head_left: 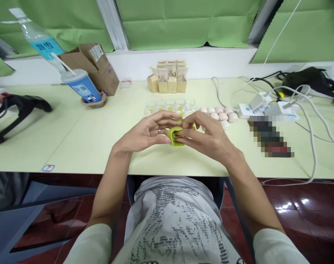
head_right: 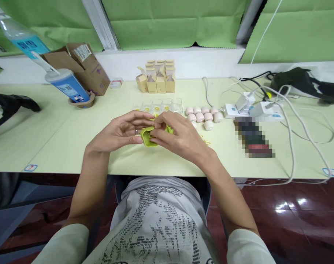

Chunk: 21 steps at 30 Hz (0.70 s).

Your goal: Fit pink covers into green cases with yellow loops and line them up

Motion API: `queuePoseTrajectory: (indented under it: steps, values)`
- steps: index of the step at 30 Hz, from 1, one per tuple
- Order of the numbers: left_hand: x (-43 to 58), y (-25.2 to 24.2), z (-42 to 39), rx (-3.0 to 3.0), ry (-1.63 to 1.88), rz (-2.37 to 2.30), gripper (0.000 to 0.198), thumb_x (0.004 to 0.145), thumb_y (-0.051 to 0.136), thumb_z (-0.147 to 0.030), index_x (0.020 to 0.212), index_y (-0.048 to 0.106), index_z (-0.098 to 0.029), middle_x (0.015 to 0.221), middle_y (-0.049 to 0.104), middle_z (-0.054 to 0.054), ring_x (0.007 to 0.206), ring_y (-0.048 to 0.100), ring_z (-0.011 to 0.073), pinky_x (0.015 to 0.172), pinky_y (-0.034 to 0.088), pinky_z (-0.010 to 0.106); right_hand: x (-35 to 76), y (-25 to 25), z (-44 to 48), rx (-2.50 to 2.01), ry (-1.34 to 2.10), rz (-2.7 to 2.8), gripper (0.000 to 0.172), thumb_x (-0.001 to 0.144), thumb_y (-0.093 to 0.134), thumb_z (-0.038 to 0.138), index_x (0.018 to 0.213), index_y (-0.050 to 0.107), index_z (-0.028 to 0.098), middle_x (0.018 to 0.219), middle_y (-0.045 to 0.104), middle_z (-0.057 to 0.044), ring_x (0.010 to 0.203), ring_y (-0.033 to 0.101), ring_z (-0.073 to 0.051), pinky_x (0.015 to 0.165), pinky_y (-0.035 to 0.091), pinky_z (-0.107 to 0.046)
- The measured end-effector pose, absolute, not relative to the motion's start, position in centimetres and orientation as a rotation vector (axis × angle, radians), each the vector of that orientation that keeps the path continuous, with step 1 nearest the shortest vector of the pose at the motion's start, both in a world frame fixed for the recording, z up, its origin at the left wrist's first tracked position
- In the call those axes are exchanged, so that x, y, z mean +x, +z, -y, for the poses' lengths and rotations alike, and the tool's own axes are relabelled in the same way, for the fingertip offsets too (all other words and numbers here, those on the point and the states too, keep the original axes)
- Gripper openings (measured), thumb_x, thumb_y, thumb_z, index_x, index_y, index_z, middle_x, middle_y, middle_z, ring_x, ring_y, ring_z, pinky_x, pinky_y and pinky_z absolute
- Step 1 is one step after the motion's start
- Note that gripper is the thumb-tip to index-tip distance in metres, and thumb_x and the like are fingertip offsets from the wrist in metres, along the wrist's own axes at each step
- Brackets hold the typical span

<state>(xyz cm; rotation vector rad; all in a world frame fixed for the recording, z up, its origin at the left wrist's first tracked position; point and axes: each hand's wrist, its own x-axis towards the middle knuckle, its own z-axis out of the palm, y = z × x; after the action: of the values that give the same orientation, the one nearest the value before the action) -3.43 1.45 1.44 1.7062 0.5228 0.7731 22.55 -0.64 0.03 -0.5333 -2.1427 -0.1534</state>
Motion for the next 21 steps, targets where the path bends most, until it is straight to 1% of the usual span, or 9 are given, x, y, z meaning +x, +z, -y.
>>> queuePoseTrajectory:
  steps: [3, 6, 10, 13, 15, 19, 21]
  values:
    - [-3.6, 1.8, -1.3, 1.682, 0.740, -0.514, 0.056, 0.095, 0.091, -0.031, 0.146, 0.069, -0.025, 0.152, 0.074, 0.016, 0.151, 0.067, 0.0311, 0.105, 0.066, 0.030, 21.9, 0.1, 1.4, -0.669, 0.102, 2.084, 0.016, 0.100, 0.077, 0.017, 0.111, 0.068, 0.026, 0.108, 0.070, -0.005, 0.094, 0.066, -0.021, 0.077, 0.058, -0.037]
    - [-3.5, 1.6, -1.4, 1.666, 0.737, -0.543, 0.057, 0.094, 0.092, -0.034, 0.145, 0.070, -0.025, 0.153, 0.073, 0.015, 0.151, 0.067, 0.0315, 0.104, 0.066, 0.030, 21.5, 0.1, 1.7, -0.714, 0.221, 2.053, 0.020, 0.101, 0.069, 0.015, 0.117, 0.063, 0.026, 0.108, 0.069, -0.004, 0.095, 0.066, -0.022, 0.078, 0.059, -0.039]
    - [-3.2, 1.2, -1.8, 1.647, 0.716, -0.600, 0.059, 0.091, 0.095, -0.040, 0.143, 0.070, -0.024, 0.146, 0.077, 0.015, 0.143, 0.072, 0.0304, 0.100, 0.066, 0.030, 21.5, -0.2, 1.8, -0.718, 0.227, 2.048, 0.024, 0.105, 0.064, 0.015, 0.124, 0.057, 0.028, 0.108, 0.070, -0.003, 0.093, 0.069, -0.021, 0.079, 0.063, -0.041]
    - [-3.1, 1.0, -1.8, 1.625, 0.693, -0.608, 0.063, 0.088, 0.096, -0.047, 0.141, 0.071, -0.023, 0.137, 0.080, 0.014, 0.126, 0.080, 0.0285, 0.096, 0.068, 0.034, 21.4, -0.2, 2.2, -0.751, 0.225, 2.075, 0.026, 0.106, 0.063, 0.015, 0.126, 0.058, 0.030, 0.108, 0.070, -0.003, 0.090, 0.071, -0.022, 0.076, 0.066, -0.040]
    - [-3.0, 1.0, -1.7, 1.611, 0.687, -0.609, 0.064, 0.087, 0.096, -0.051, 0.139, 0.072, -0.022, 0.130, 0.082, 0.013, 0.117, 0.082, 0.0273, 0.095, 0.068, 0.037, 21.2, -0.1, 2.5, -0.771, 0.229, 2.102, 0.026, 0.106, 0.063, 0.013, 0.125, 0.060, 0.030, 0.110, 0.071, -0.005, 0.091, 0.072, -0.023, 0.073, 0.067, -0.040]
    - [-3.0, 1.1, -1.6, 1.633, 0.706, -0.624, 0.062, 0.088, 0.094, -0.053, 0.136, 0.074, -0.020, 0.121, 0.082, 0.012, 0.113, 0.081, 0.0270, 0.092, 0.068, 0.037, 20.9, 0.1, 2.9, -0.836, 0.185, 2.080, 0.025, 0.106, 0.065, 0.013, 0.124, 0.063, 0.030, 0.119, 0.071, -0.006, 0.095, 0.074, -0.024, 0.075, 0.071, -0.041]
    - [-3.0, 1.1, -1.7, 1.617, 0.714, -0.615, 0.062, 0.090, 0.093, -0.053, 0.138, 0.073, -0.019, 0.122, 0.082, 0.013, 0.114, 0.081, 0.0273, 0.093, 0.067, 0.038, 21.1, 0.2, 2.9, -0.872, 0.115, 2.057, 0.021, 0.106, 0.068, 0.017, 0.123, 0.066, 0.030, 0.119, 0.073, -0.006, 0.094, 0.074, -0.025, 0.075, 0.071, -0.042]
